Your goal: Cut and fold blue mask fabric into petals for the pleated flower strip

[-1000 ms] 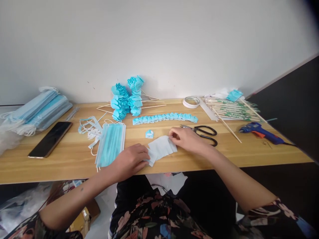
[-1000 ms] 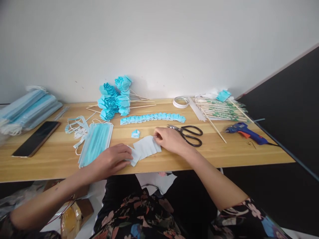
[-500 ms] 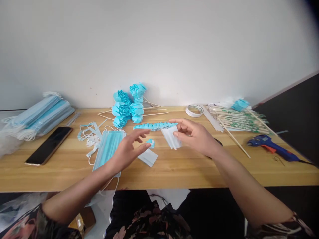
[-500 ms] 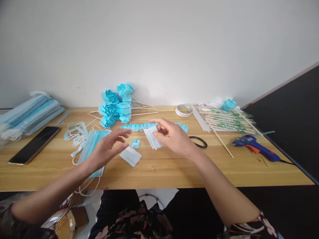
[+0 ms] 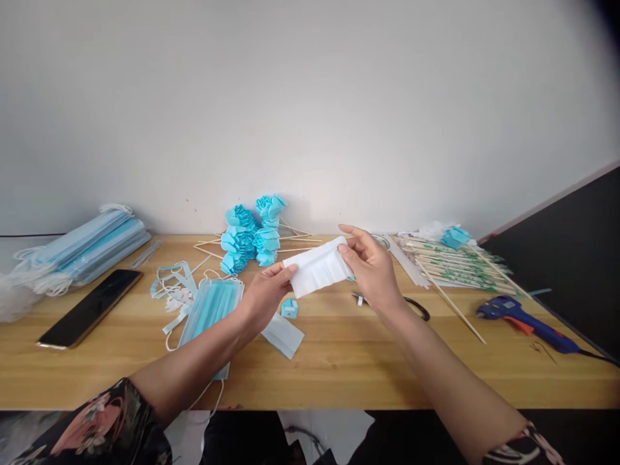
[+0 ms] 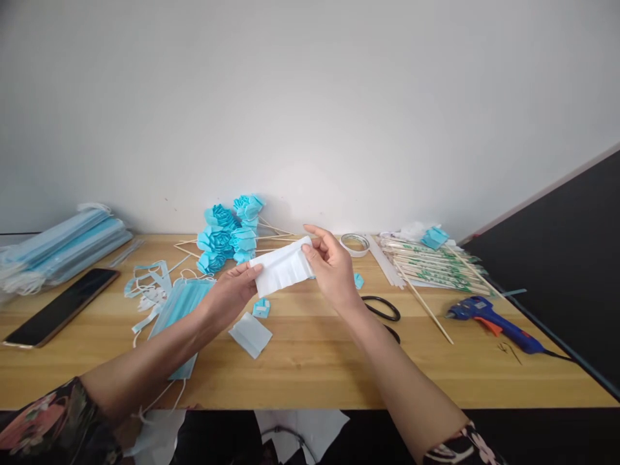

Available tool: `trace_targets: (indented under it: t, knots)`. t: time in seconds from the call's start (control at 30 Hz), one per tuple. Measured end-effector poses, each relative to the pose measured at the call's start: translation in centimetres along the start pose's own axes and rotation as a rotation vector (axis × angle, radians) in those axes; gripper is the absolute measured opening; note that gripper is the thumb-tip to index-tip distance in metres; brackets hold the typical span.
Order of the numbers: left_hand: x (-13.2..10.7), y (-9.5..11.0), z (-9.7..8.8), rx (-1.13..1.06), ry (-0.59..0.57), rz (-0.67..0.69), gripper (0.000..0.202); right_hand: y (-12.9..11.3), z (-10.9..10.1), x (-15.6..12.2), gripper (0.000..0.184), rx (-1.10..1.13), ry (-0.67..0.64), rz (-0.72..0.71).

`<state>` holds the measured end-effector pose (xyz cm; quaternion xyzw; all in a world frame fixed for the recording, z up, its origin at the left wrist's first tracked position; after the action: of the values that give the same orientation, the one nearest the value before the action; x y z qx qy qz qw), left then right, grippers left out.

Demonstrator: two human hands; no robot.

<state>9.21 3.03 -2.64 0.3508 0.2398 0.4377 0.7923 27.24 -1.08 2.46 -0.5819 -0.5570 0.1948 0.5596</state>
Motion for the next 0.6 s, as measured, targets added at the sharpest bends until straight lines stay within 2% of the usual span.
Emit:
trace_targets:
  t: [0.1,0.2,0.3,0.37,0.43,0.53,0.6]
  knots:
    - [0.6,1.5,-0.6,0.117,0.014,0.113,0.028,1.1,0.4,1.2,0.037,-0.001,0.068,-0.031]
    - [1.3,2.8,-1.7,0.224,0.059,0.204,0.028,2.0,1.3,1.2,0.037,0.012,0.065,-0.040]
    - [1.9,3.7,-2.9,0.245,0.106,0.267,0.027,2.7,2.6,0.1,0.043,0.074,-0.034,0.005]
    - [2.2,3.8,-3.5,0.176,0.112,0.268,0.027,3.0,3.4,-0.9,0.045,0.119,-0.142,0.024]
    - [2.5,3.4,-4.1,0.035,0.126,0.196,0.027,2.8,4.1,-1.8,0.043,0.142,-0.273,0.009]
    - [2.4,1.8,-4.7,-0.194,0.182,-0.025,0.025,2.2,4.5,-2.7,0.038,0.202,-0.448,-0.051]
    - [2.2,0.7,-4.9,-0.259,0.201,-0.169,0.023,2.0,4.0,-2.6,0.039,0.251,-0.424,-0.072]
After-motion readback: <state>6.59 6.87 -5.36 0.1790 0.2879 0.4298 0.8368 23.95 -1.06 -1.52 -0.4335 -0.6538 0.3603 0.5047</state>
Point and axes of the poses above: each hand's wrist, its own x-axis towards the middle knuckle, its own z-axis out of the palm, y = z × x, the point moved 6 cm from there along x, towards the middle knuckle, and after that the axes turned 13 degrees about -x, right-handed, at the moved point
